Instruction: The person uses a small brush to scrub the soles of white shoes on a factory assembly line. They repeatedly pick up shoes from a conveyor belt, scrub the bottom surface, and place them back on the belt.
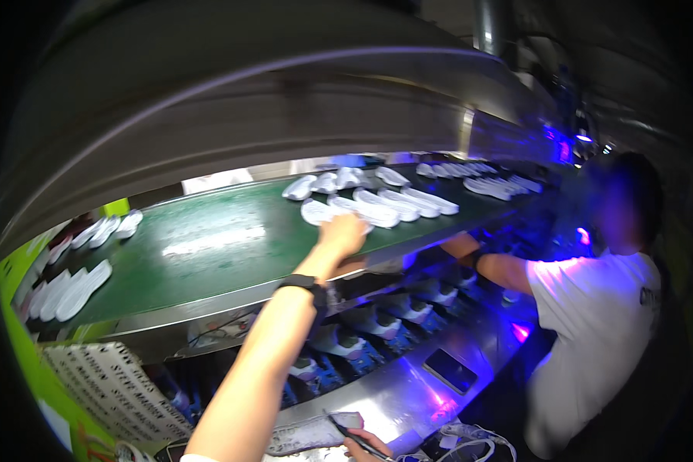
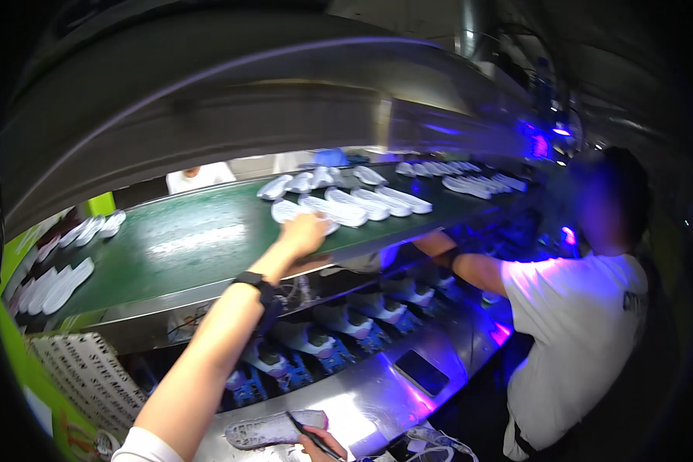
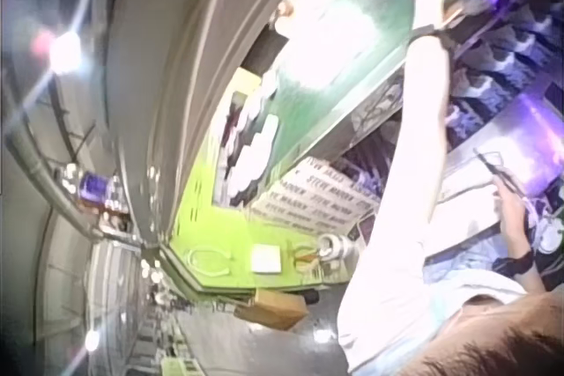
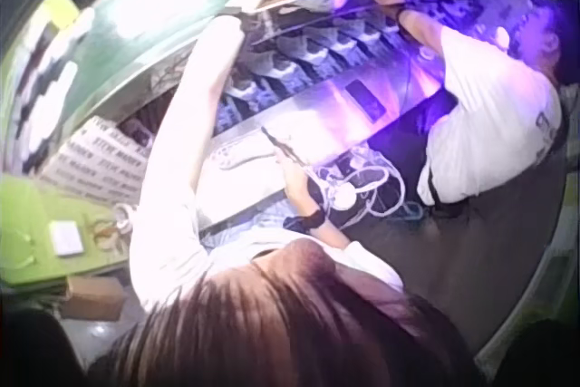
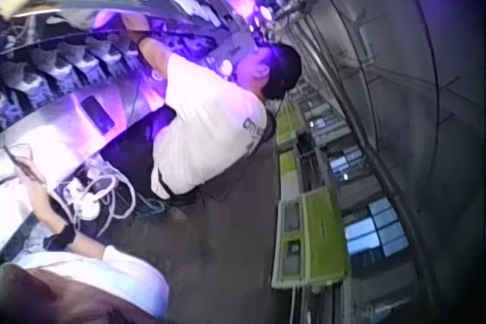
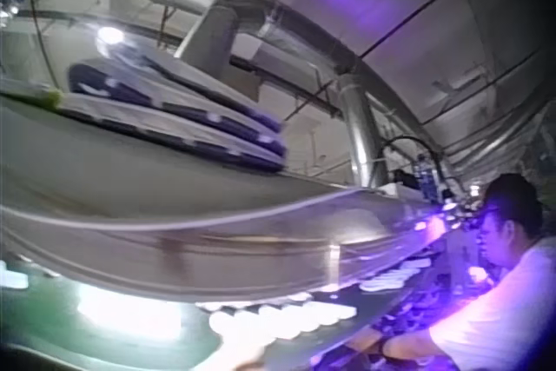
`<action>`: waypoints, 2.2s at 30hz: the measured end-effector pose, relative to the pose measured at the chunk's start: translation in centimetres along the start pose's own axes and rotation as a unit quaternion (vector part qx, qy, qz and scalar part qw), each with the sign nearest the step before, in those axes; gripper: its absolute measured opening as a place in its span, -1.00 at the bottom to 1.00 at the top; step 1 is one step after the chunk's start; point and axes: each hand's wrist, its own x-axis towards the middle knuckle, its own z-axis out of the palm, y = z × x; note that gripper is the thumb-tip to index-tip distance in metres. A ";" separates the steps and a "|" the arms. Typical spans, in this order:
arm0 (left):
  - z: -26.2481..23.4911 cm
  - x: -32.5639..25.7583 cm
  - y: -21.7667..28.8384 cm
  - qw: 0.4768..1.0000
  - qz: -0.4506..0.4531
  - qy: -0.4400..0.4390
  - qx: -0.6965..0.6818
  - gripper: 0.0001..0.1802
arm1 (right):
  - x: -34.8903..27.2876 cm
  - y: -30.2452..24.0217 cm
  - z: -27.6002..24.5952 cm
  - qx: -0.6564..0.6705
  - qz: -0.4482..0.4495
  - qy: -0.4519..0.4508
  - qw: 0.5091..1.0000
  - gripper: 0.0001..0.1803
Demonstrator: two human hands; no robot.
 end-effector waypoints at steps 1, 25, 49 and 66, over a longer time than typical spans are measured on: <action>0.4 0.2 -0.2 0.993 -0.027 0.083 -0.078 -0.46 | 0.4 -0.3 -0.1 0.007 0.039 -0.001 0.999 -0.67; 6.9 -56.6 -10.0 0.198 -0.313 -0.013 -0.929 -0.22 | 1.3 -6.4 3.1 0.243 0.305 -0.308 0.868 -0.75; 4.7 -52.7 -11.8 0.329 -0.292 -0.142 -0.887 -0.52 | 1.9 -8.5 5.0 0.091 0.030 -0.669 0.737 -0.69; 5.4 -51.9 -5.9 0.221 -0.264 0.020 -0.939 -0.29 | 4.2 -8.8 2.5 0.054 0.043 -0.516 0.854 -0.79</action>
